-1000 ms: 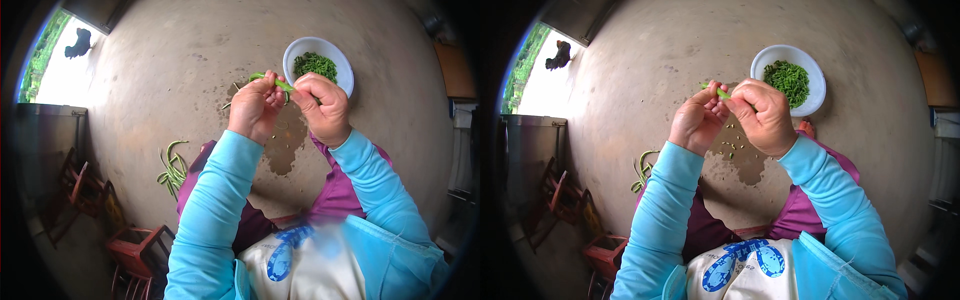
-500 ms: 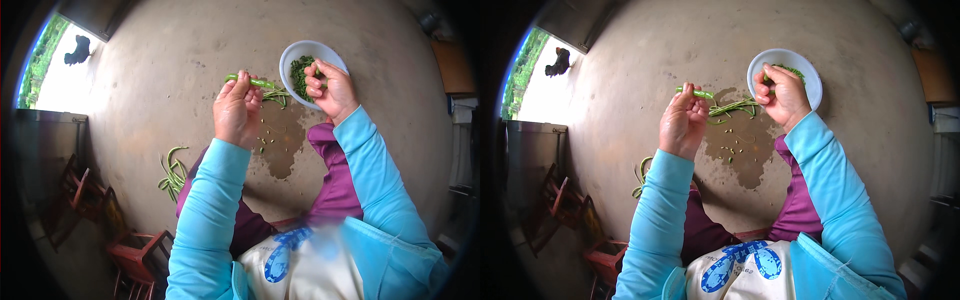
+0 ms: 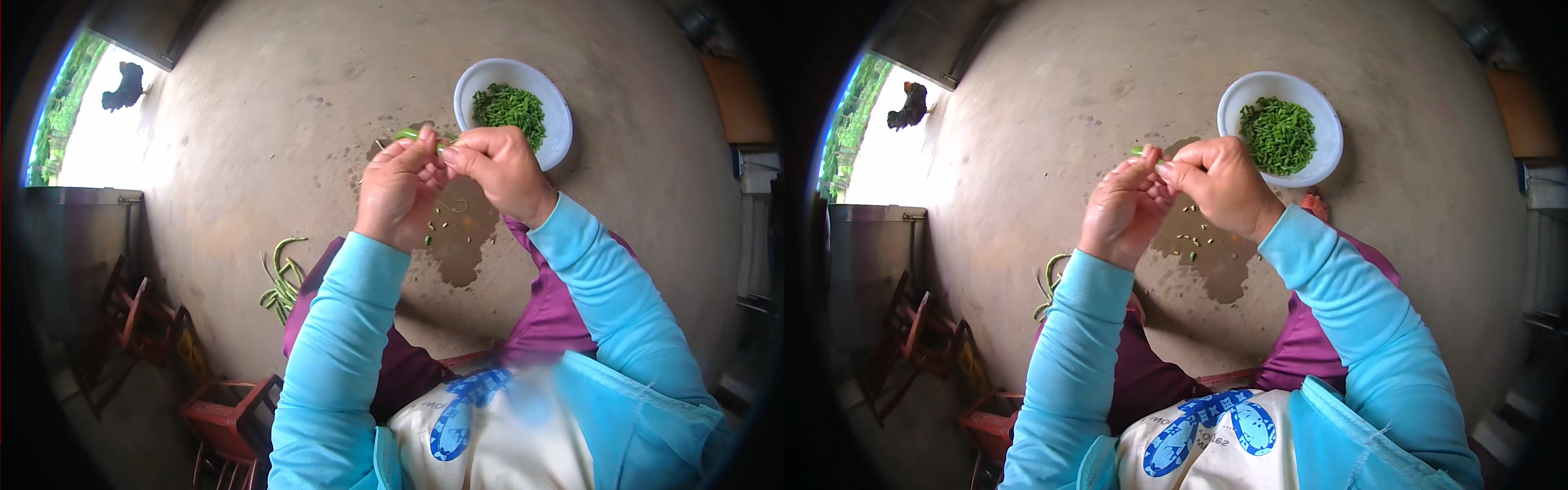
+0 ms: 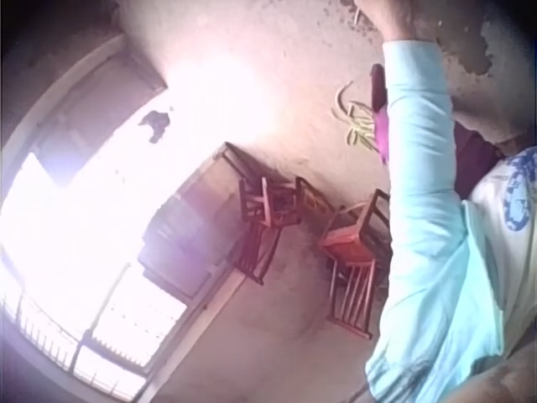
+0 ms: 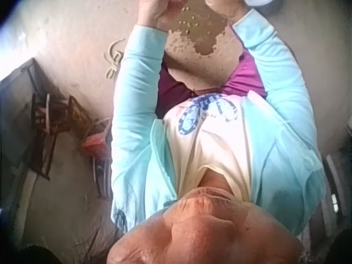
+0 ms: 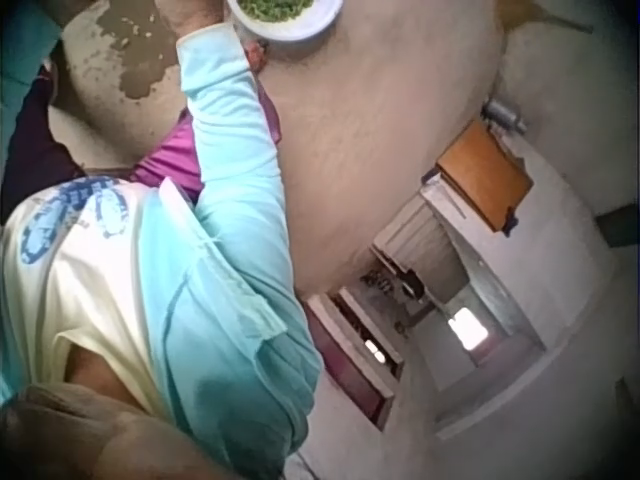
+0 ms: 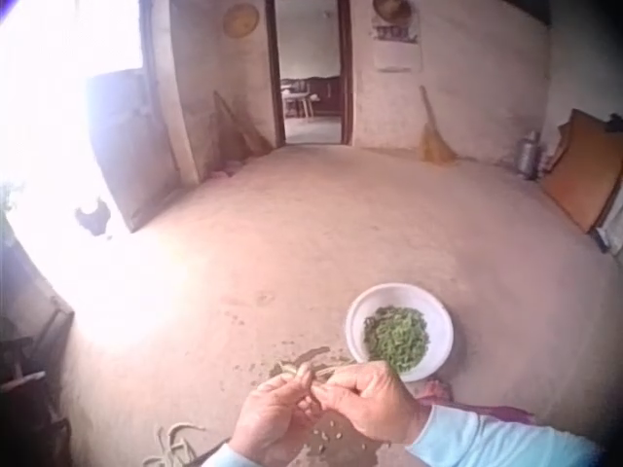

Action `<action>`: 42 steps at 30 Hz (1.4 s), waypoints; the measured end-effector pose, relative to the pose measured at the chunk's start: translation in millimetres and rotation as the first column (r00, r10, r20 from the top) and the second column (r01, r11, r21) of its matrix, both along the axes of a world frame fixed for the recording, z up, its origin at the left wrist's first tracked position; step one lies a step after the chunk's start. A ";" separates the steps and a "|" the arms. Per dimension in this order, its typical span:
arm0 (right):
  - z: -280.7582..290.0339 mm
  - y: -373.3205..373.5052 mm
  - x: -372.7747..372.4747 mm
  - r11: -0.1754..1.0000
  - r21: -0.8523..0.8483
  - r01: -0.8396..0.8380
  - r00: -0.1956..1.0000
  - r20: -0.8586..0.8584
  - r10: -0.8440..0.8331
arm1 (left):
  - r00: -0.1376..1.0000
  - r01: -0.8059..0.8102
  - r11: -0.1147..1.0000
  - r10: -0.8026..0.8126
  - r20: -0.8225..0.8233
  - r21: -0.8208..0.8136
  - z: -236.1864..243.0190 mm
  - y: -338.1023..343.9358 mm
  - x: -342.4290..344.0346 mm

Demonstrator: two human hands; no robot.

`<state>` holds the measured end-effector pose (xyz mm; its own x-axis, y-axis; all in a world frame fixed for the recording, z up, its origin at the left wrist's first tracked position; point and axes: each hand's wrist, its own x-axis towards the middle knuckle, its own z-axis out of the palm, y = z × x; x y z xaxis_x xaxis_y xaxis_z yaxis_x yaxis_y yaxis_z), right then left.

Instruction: Peel and break long green beans into a bowl.

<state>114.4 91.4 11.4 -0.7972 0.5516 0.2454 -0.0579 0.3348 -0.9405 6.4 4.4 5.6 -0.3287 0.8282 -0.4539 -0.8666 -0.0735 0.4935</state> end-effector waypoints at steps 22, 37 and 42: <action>5.3 5.1 10.7 0.656 -0.753 -0.053 0.971 0.116 0.211 | 0.982 0.011 1.000 -0.006 0.191 -0.029 1.2 -1.1 4.1; -0.4 7.2 6.3 0.491 -0.870 0.048 0.999 0.039 -0.029 | 0.982 -0.189 0.982 0.188 0.021 0.020 -3.7 2.4 1.9; -3.9 12.2 -3.2 0.300 -0.939 0.168 0.963 0.091 -0.254 | 0.973 -0.230 0.973 0.231 -0.027 0.033 1.1 8.5 13.8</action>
<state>111.2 103.6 7.5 -0.6231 0.5940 -0.5089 -0.1988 -0.7495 -0.6314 20.2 12.8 6.7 -0.5256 0.7412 -0.4175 -0.8092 -0.2842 0.5142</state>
